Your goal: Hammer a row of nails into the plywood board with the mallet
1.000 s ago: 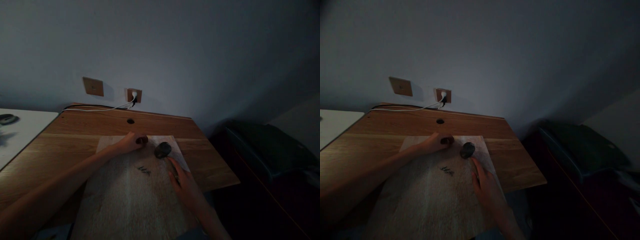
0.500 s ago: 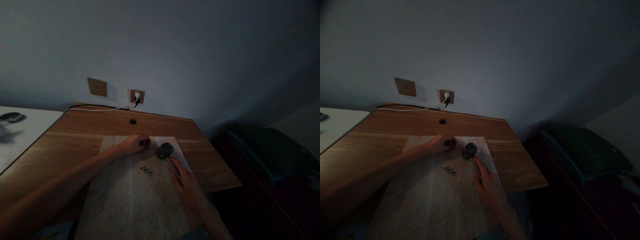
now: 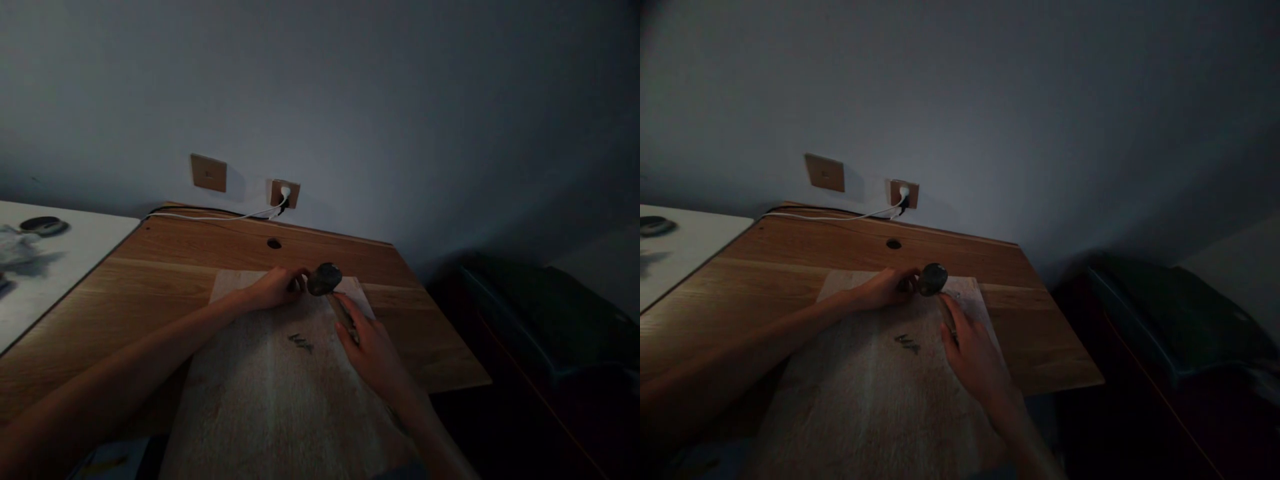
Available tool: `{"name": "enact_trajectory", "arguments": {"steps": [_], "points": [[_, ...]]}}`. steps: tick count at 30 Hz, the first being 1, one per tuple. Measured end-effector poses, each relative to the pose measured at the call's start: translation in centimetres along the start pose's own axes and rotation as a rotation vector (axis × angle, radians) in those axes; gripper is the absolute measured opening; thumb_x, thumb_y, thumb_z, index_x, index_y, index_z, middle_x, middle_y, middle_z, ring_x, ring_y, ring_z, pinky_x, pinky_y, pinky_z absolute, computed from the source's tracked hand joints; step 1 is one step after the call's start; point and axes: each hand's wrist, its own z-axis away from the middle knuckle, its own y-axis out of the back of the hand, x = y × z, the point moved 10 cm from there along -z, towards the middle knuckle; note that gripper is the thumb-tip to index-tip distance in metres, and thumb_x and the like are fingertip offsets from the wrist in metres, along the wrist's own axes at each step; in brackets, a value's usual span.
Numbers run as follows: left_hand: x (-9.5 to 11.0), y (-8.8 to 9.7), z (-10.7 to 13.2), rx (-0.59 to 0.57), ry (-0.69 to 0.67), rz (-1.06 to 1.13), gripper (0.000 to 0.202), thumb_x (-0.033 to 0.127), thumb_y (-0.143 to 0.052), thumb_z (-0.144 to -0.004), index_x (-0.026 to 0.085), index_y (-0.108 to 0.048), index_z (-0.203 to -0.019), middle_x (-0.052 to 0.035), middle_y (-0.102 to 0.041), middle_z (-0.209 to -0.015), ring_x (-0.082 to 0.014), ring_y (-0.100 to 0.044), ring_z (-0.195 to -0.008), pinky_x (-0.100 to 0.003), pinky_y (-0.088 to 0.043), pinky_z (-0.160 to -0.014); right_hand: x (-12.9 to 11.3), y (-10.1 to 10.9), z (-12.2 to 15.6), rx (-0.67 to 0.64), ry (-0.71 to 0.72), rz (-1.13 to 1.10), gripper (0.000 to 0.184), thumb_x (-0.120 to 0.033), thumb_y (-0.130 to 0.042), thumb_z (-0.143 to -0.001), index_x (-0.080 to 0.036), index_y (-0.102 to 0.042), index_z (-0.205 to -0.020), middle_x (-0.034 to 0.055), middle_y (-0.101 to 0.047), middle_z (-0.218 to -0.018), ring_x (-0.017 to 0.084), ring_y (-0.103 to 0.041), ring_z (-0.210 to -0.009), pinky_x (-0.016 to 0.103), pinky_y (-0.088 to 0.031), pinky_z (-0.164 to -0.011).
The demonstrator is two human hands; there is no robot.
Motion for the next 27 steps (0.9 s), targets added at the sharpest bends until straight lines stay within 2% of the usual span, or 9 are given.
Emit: {"name": "enact_trajectory", "arguments": {"steps": [4,10,13,16,21,27], "points": [[-0.1,0.2,0.0,0.022,0.027,-0.035,0.050,0.003,-0.067,-0.076,0.017,-0.065,-0.124,-0.0012,-0.076,-0.091,-0.0147,-0.069,-0.073,-0.024,-0.048,-0.068,0.1,-1.2,-0.2,-0.070,-0.009,0.044,0.053,-0.032,-0.043,-0.104,-0.025,-0.047,-0.156,0.0118,-0.071,-0.132,0.030,-0.070,-0.112,0.051,-0.056,-0.098],[0.0,0.2,0.0,0.005,0.044,-0.025,0.059,0.001,-0.067,-0.074,0.017,-0.061,-0.131,-0.0013,-0.077,-0.093,-0.0151,-0.070,-0.075,-0.024,-0.049,-0.069,-0.4,-0.9,-0.3,-0.049,0.015,0.045,0.052,-0.032,-0.042,-0.105,-0.023,-0.047,-0.156,0.0123,-0.067,-0.138,0.029,-0.068,-0.120,0.049,-0.054,-0.103],[-0.1,0.2,0.1,-0.003,0.067,-0.029,0.059,0.002,-0.066,-0.075,0.016,-0.061,-0.132,-0.0024,-0.077,-0.095,-0.0159,-0.071,-0.077,-0.024,-0.049,-0.069,-0.6,-1.0,-0.2,-0.073,0.014,0.067,0.052,-0.031,-0.042,-0.105,-0.024,-0.047,-0.156,0.0124,-0.070,-0.133,0.029,-0.070,-0.115,0.049,-0.056,-0.100],[0.0,0.2,0.1,0.002,0.057,-0.029,0.056,0.004,-0.066,-0.076,0.017,-0.062,-0.130,-0.0021,-0.077,-0.095,-0.0161,-0.072,-0.079,-0.024,-0.049,-0.070,-1.1,-0.6,0.0,-0.034,0.040,0.053,0.052,-0.030,-0.043,-0.105,-0.025,-0.046,-0.157,0.0113,-0.068,-0.137,0.028,-0.069,-0.118,0.045,-0.056,-0.099],[-0.1,0.3,0.2,0.009,0.048,-0.036,0.057,0.005,-0.066,-0.077,0.018,-0.061,-0.132,-0.0025,-0.077,-0.099,-0.0161,-0.071,-0.080,-0.025,-0.049,-0.072,-0.8,-1.3,0.1,-0.076,0.017,0.096,0.055,-0.027,-0.043,-0.105,-0.025,-0.043,-0.160,0.0116,-0.074,-0.120,0.028,-0.073,-0.104,0.046,-0.058,-0.092],[0.0,-0.1,0.1,-0.011,0.049,-0.019,0.054,0.003,-0.065,-0.076,0.018,-0.061,-0.128,-0.0017,-0.077,-0.095,-0.0154,-0.070,-0.076,-0.026,-0.049,-0.072,-0.5,-1.6,0.4,-0.046,0.023,0.059,0.053,-0.028,-0.043,-0.105,-0.024,-0.046,-0.158,0.0127,-0.069,-0.135,0.029,-0.071,-0.114,0.048,-0.058,-0.096]]}}
